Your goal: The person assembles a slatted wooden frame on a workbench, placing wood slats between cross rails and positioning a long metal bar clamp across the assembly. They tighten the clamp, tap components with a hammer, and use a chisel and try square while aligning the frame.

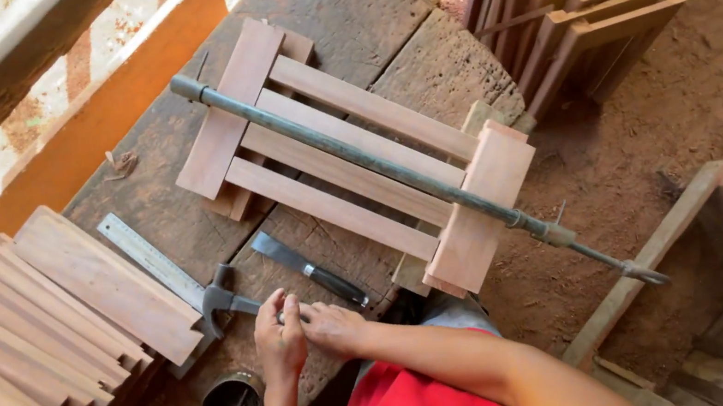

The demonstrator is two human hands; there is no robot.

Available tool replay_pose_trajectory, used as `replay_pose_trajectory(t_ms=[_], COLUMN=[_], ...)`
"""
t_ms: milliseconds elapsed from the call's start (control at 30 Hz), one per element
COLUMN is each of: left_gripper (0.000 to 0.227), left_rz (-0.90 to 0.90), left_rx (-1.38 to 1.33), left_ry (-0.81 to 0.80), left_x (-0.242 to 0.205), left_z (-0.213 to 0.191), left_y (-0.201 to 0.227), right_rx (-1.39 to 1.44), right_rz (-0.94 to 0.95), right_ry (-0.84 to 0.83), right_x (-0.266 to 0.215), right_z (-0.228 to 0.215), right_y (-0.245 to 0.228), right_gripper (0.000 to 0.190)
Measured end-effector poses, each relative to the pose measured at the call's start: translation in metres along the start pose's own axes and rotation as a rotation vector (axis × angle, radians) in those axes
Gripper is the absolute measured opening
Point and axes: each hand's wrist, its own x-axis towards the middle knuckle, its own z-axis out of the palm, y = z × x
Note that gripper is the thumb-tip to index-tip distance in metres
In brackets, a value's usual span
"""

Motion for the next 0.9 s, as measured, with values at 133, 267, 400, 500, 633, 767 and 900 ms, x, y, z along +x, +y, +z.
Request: replay_pose_trajectory(t_ms=[133, 267, 400, 500, 633, 767, 900], left_gripper=[0.043, 0.040, 0.036, 0.034, 0.031, 0.028, 0.024], left_rz=[0.074, 0.261, 0.488, 0.626, 0.746, 0.977, 1.245], left_rx=[0.045, 0.127, 0.231, 0.317, 0.399, 0.496, 0.584], left_ry=[-0.022, -0.142, -0.248, -0.283, -0.333, -0.441, -0.516], left_x=[0.010, 0.008, -0.005, -0.021, -0.052, -0.077, -0.108], left_z=[0.015, 0.045, 0.097, 0.155, 0.226, 0.286, 0.328], left_y=[0.011, 0.027, 0.056, 0.096, 0.129, 0.148, 0.159], right_rx=[0.050, -0.031, -0.144, -0.214, -0.277, -0.399, -0.552], right_rz=[0.015, 0.153, 0.281, 0.323, 0.374, 0.497, 0.608], right_ry=[-0.041, 0.118, 0.302, 0.419, 0.521, 0.702, 0.915], right_x=[-0.060, -0.185, -0.363, -0.467, -0.484, -0.472, -0.463], right_z=[-0.044, -0.061, -0.067, -0.079, -0.086, -0.090, -0.086], right_y=[0.010, 0.063, 0.126, 0.176, 0.204, 0.214, 0.218], right_gripper=[0.033, 0.033, 0.034, 0.034, 0.035, 0.037, 0.039])
